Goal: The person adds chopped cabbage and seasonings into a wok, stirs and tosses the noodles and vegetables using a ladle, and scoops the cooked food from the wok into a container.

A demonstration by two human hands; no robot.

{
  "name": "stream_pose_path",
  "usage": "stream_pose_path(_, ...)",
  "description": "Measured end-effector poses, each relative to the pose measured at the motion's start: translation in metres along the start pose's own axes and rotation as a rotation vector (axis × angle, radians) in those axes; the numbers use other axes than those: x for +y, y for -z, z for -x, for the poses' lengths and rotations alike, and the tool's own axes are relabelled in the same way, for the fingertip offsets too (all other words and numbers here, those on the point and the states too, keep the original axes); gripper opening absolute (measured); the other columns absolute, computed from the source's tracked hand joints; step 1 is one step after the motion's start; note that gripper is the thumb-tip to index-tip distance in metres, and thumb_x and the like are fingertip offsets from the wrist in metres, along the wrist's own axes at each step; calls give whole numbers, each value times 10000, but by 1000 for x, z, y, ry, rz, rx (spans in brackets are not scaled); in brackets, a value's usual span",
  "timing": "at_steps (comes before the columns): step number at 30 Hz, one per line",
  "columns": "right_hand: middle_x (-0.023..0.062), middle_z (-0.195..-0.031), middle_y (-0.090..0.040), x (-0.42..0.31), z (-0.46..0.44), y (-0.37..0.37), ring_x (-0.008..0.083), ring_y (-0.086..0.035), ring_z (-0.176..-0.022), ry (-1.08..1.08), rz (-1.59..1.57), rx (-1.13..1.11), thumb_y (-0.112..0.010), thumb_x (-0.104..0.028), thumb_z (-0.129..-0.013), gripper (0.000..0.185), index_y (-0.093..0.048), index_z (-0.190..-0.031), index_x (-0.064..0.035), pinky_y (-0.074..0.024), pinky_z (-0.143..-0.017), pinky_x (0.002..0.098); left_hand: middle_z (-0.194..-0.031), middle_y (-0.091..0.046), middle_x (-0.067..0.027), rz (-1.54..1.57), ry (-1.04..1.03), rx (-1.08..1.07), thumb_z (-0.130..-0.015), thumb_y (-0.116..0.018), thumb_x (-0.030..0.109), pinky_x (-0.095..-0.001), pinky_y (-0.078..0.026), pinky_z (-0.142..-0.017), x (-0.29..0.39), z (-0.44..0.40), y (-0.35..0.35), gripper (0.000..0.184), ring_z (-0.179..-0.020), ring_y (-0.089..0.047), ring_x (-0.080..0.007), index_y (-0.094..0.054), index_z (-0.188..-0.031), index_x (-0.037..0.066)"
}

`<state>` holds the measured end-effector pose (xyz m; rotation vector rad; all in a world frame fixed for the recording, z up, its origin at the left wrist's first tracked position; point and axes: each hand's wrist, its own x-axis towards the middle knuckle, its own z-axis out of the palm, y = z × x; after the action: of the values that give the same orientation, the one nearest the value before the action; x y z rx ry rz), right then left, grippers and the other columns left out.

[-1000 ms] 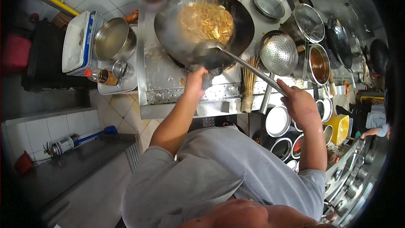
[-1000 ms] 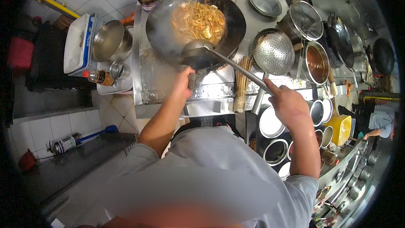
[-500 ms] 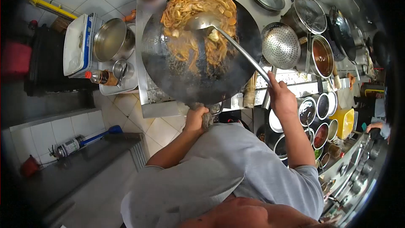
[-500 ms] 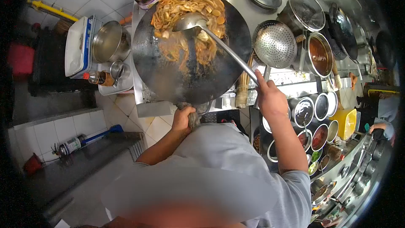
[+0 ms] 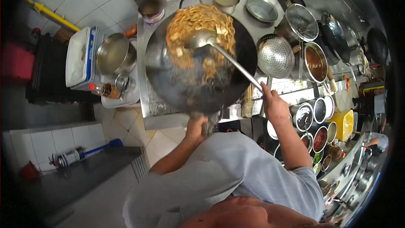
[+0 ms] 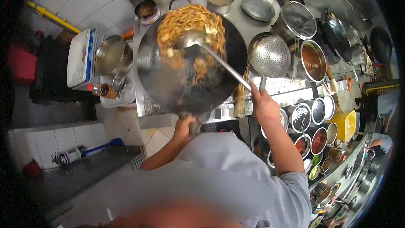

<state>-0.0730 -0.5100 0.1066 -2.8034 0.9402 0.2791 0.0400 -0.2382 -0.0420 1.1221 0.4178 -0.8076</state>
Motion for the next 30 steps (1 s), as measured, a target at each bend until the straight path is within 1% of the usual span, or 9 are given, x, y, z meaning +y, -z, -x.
stream_pose_path(6,174,-943,-696,34,39,-12,356,-689,-826,96,-392,23,-715,-162,-885,596,-528,-1449,-220,-537,-751,442,-787,-615,-57,134,88,-40,-809,-680,138,-378,-522,-561,66,-42,-43,93,-635,-614,-198,-629,-840,67)
stream_pose_path(9,213,-1040,-712,23,37,2,339,-704,-915,-61,-546,-62,-705,-179,-899,592,-518,-1460,-163,-528,-827,388,-767,-602,-54,133,113,-56,-788,-684,124,-390,-507,-505,82,-86,-57,93,-581,-596,-206,-630,-841,70)
stream_pose_path(12,229,-1069,-708,10,1,-5,351,-699,-945,-173,-703,-35,-674,-203,-922,565,-515,-1463,-167,-517,-859,396,-698,-577,-30,130,130,-75,-798,-672,82,-351,-513,-535,92,-93,-66,105,-598,-601,-188,-577,-768,116)
stream_pose_path(15,248,-1189,-678,4,-69,-22,384,-655,-1119,-117,-626,41,-657,-241,-916,589,-495,-1473,-140,-490,-959,429,-702,-579,-26,150,106,-67,-799,-679,86,-346,-515,-565,88,-104,-69,107,-607,-600,-188,-582,-768,116)
stream_pose_path(17,250,-1264,-647,-17,-109,-10,384,-615,-1196,-209,-662,-70,-651,-253,-914,597,-489,-1471,-109,-470,-1010,432,-708,-582,-24,136,112,-53,-801,-684,90,-346,-514,-570,84,-113,-66,105,-614,-600,-185,-586,-775,117)
stream_pose_path(21,242,-1293,-635,-30,-162,-16,379,-600,-1222,-165,-598,-63,-643,-269,-924,588,-492,-1469,-109,-458,-1034,420,-735,-592,-18,166,114,-35,-811,-693,100,-342,-514,-590,91,-99,-74,97,-647,-606,-178,-600,-793,123)
stream_pose_path(23,228,-1297,-636,-36,-172,-16,382,-597,-1222,-20,-538,-6,-637,-276,-934,572,-493,-1473,-154,-461,-1036,430,-747,-598,-17,182,99,-37,-815,-694,105,-343,-516,-601,88,-99,-73,91,-662,-609,-176,-606,-804,124)
stream_pose_path(28,187,-1282,-647,-49,-180,-4,384,-630,-1157,40,-349,-90,-599,-249,-955,554,-466,-1494,-248,-494,-995,472,-773,-615,-19,204,100,-64,-825,-695,123,-345,-522,-637,90,-97,-75,77,-696,-618,-174,-619,-834,120)
stream_pose_path(30,166,-1209,-657,-55,-170,18,377,-671,-1051,127,14,-72,-548,-170,-953,575,-445,-1501,-309,-535,-912,474,-781,-621,-24,208,73,-62,-828,-699,138,-348,-526,-655,91,-95,-76,80,-706,-624,-180,-627,-849,114)
